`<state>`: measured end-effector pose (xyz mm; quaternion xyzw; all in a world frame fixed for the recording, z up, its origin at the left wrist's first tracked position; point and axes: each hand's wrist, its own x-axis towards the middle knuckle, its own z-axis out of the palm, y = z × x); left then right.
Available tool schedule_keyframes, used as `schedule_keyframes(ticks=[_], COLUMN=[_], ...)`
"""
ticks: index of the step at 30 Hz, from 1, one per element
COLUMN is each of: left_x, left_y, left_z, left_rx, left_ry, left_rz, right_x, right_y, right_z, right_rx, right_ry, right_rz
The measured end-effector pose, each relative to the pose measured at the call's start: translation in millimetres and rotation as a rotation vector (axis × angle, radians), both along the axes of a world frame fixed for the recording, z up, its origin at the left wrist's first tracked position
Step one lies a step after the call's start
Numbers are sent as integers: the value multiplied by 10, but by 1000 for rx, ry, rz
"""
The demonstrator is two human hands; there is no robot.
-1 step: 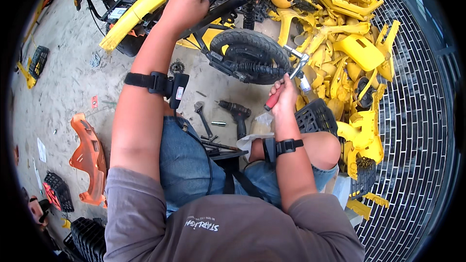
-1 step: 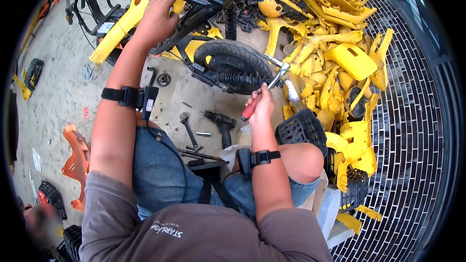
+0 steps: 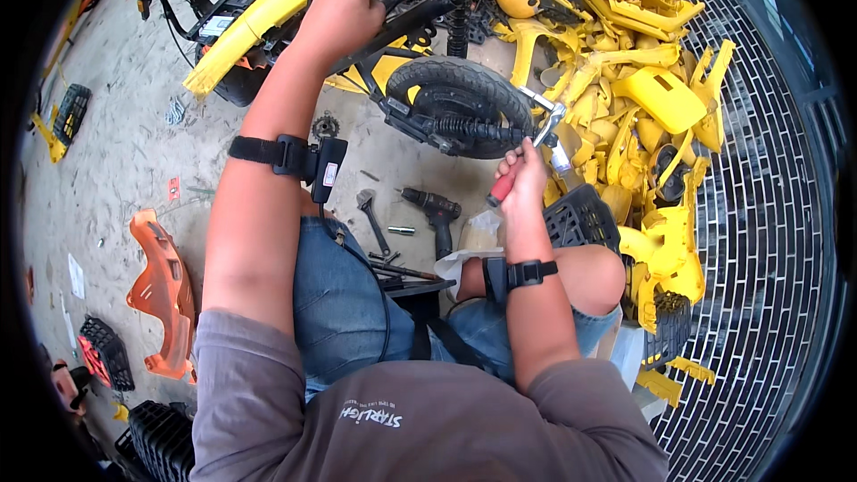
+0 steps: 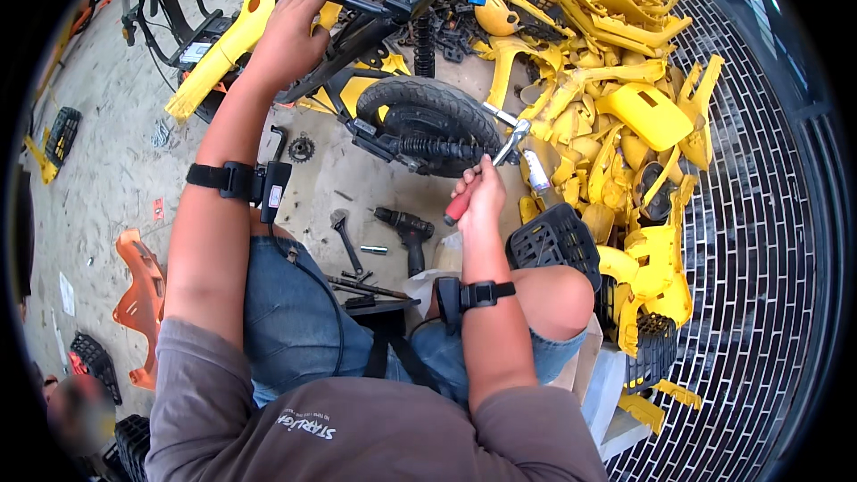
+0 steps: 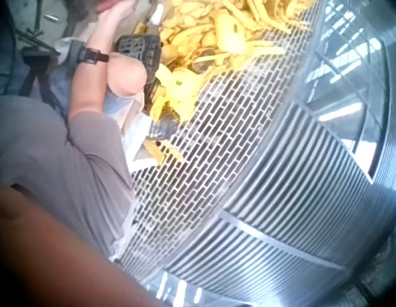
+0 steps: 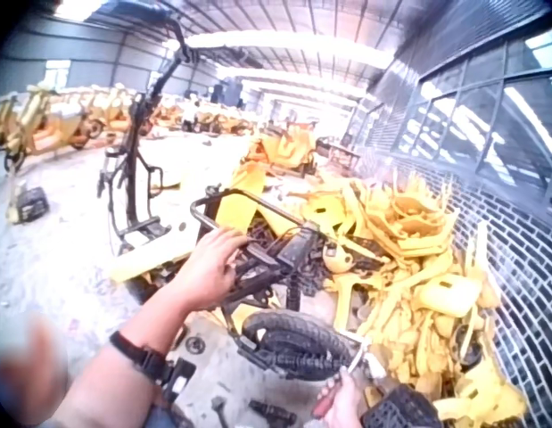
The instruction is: The person uses a wrench and pliers to work on the rear wheel assembly and suspension of a scooter frame. They loosen bolts and handle small metal components by hand while seated.
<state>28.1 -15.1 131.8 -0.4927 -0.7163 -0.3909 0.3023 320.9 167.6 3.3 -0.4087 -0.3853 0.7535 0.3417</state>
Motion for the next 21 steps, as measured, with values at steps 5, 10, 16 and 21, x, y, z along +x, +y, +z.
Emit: schedule_keyframes(ticks=[5,10,16,21], left_x=[-66,-23,-30,-73], left_y=[24,89,111,119], left_z=[-39,-55,-87,-114], left_rx=[12,2,21,17], left_ry=[33,11,23,33], left_rz=[18,17,35,20], right_x=[-111,135,249,6], right_y=[-252,115,285,-100], right_z=[120,-21,-307,21], right_rx=[196,210,-99,155], right_ry=[-33,-70,-136,-200], right_rz=[-239,-545,-335,-25])
